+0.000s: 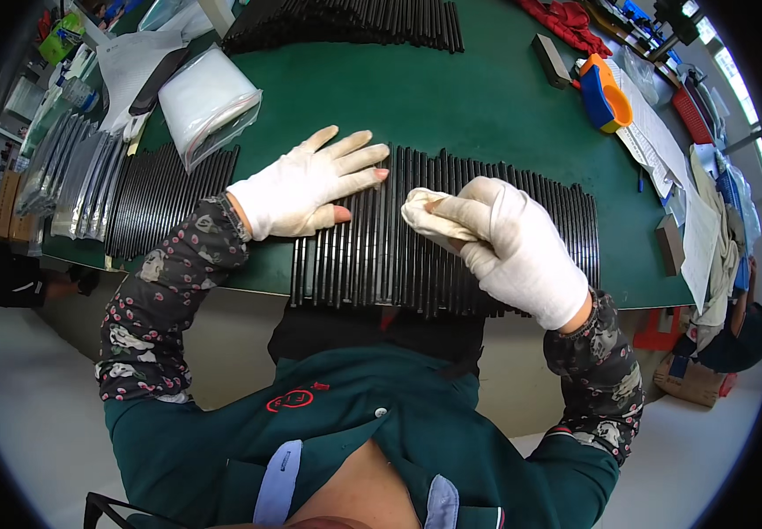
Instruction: Wiping and cleaning individual black rods with a cloth at a factory workbench.
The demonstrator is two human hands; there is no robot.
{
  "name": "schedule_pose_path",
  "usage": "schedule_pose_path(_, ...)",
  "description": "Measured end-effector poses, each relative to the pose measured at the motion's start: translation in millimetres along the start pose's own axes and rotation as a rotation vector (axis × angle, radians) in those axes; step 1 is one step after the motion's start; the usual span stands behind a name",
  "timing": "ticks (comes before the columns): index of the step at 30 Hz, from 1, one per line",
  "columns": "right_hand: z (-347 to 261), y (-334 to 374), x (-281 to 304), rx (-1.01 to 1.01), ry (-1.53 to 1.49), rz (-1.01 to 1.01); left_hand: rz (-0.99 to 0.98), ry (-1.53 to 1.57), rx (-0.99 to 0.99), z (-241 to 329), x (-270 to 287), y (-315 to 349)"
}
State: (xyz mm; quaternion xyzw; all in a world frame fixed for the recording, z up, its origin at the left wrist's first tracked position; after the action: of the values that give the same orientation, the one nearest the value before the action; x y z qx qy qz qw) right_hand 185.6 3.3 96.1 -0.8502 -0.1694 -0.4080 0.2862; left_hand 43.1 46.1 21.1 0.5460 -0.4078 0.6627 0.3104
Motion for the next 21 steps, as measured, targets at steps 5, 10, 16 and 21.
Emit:
schedule_pose_path(5, 3, -7, -1, 0.013, 0.019, 0.021, 0.053, -0.096, -0.003, -8, 9, 4)
schedule_pose_path(10, -24, -29, -31, 0.181, 0.057, 0.013, 0.068, -0.055, 0.043, -8, -8, -10)
schedule_pose_path(16, -75, 6, -100, 0.426, -0.281, -0.454, 0.084, -0.011, 0.034, -8, -9, -10)
schedule_pose_path(21, -80, -29, -59, 0.518, -0.225, -0.063, 0.098, -0.013, 0.048, -8, -5, -8)
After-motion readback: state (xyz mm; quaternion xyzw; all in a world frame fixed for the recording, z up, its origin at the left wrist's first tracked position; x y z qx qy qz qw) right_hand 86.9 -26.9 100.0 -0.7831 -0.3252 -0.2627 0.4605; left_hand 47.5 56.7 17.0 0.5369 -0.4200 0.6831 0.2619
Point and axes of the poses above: each hand's wrist, its own y-axis away from the middle knuckle, its own x-axis out of the back of the hand, z = x × y, the point moved 9 cm from there along -y, towards the middle knuckle, and after that the axes turned 7 degrees about z, right-handed, at the moved point
